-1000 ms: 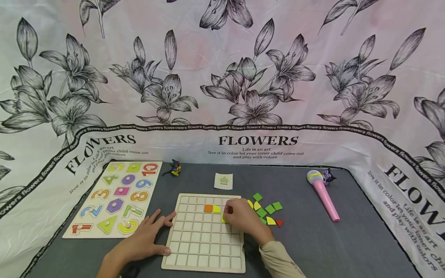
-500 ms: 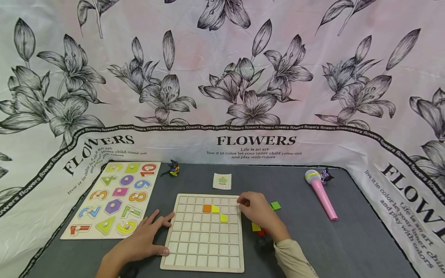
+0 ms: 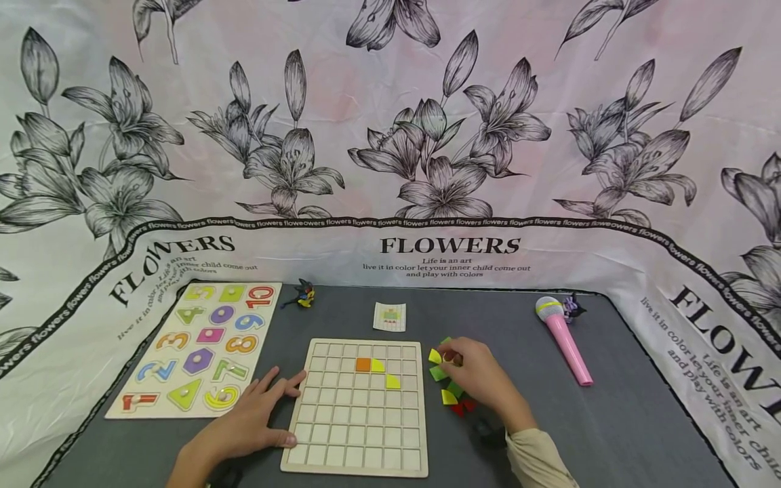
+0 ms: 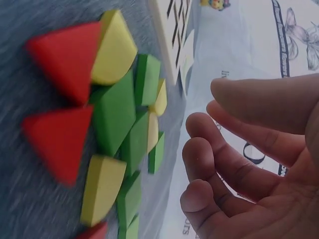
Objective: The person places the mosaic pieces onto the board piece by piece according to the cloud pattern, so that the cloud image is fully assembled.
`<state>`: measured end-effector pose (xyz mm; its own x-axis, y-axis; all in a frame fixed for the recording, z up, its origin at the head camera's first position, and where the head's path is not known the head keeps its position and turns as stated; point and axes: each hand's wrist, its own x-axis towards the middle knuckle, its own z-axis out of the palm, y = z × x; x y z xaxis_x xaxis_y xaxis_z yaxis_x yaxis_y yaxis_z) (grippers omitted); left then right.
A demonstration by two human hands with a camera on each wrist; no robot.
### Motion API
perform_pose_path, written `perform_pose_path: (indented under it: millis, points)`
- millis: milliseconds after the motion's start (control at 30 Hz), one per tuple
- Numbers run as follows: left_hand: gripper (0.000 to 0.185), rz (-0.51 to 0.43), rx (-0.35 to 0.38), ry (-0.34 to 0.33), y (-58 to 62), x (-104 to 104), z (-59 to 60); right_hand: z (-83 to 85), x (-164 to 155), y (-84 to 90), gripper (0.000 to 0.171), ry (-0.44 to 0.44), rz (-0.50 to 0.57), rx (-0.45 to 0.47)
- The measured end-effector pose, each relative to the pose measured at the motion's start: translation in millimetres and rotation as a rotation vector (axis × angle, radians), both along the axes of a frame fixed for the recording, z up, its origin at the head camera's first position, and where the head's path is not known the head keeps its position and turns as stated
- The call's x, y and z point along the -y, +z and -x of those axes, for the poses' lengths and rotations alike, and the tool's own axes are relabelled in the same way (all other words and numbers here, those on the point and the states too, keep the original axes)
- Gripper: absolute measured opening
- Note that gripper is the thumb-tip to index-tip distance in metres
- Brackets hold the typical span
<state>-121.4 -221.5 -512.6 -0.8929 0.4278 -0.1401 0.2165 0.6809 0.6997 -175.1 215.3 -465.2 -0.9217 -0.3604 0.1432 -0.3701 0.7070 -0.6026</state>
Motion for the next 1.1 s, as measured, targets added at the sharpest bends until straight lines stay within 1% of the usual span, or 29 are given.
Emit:
perform_pose_path:
  millis: [67,133,233,367,467,533,633,700,767,867,967,1100]
  points:
    - [0.102,0.001,-0.004,0.003,8.9,-3,-4.0,-2.0,-5,0.1,0.020,0.029,-0.007,-0.010]
    - [0.102,0.003,-0.009,-0.001,14.4,-4,-6.6,-5.2,-8,0.7,0.021,0.062,-0.017,-0.016]
    - [0.102,0.009,-0.015,0.004,16.2,-5,-7.7,-9.3,-13,0.1,0.022,0.108,-0.035,-0.004]
    - [0.103,0.005,-0.007,0.001,17.0,-4,-7.9,-14.2,-18,-4.3,0.021,0.145,-0.048,0.015]
    - [0.104,-0.010,-0.012,-0.010,15.8,-4,-7.5,-17.1,-19,-8.6,0.019,0.171,-0.045,0.026]
    - [0.105,-0.011,-0.020,-0.012,12.1,-3,-6.3,-18.1,-20,-10.8,0.018,0.187,-0.038,0.043]
    - [0.106,-0.008,-0.029,-0.005,3.3,0,-3.8,-20.1,-19,-13.6,0.020,0.197,-0.046,0.060]
    - [0.107,-0.001,-0.031,-0.002,-3.1,2,-2.1,-21.4,-18,-15.2,0.022,0.203,-0.054,0.056]
    - [0.107,-0.008,-0.036,-0.003,-6.7,2,-0.8,-22.6,-18,-16.4,0.023,0.206,-0.063,0.046]
    - [0.106,-0.022,-0.039,-0.013,-9.1,3,0.0,-23.8,-16,-16.7,0.022,0.202,-0.068,0.040]
    - [0.106,-0.019,-0.047,-0.018,-8.7,3,0.3,-23.9,-14,-16.5,0.019,0.188,-0.069,0.029]
    - [0.108,-0.011,-0.043,-0.007,-9.1,3,0.7,-23.4,-13,-16.1,0.015,0.175,-0.038,0.036]
